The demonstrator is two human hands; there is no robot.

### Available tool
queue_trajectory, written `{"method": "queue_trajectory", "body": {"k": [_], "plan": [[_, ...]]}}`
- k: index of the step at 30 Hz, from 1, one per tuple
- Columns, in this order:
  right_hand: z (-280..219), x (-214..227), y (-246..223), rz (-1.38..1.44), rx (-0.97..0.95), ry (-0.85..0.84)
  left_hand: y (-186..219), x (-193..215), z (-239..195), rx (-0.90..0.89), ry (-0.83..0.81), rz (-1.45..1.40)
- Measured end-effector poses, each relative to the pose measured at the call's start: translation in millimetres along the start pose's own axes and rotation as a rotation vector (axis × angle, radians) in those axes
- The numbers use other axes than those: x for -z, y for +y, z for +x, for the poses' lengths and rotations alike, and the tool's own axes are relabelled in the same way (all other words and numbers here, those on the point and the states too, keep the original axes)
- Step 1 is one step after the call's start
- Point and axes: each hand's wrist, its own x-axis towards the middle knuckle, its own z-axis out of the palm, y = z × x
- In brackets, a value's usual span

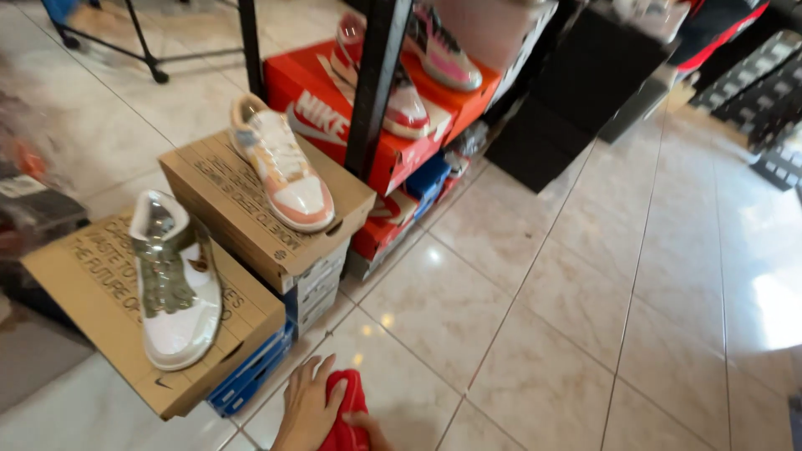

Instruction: Wiping and cleaning various shoes and sandals on display shelves using a red cloth

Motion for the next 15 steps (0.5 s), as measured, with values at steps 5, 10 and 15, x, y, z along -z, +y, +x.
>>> {"method": "queue_trajectory", "body": {"k": [5,10,15], "plan": [[-26,-44,-48,0.463,-0.182,-0.023,37,-22,39,-0.140,-0.109,-0.041],[-4,-16,-107,0.175,0.015,0.190,150,66,97,-0.500,0.195,-0.249],[38,10,-209,0.236,0.349,0.286,228,152,194,-0.654,0.737,-0.365]]}}
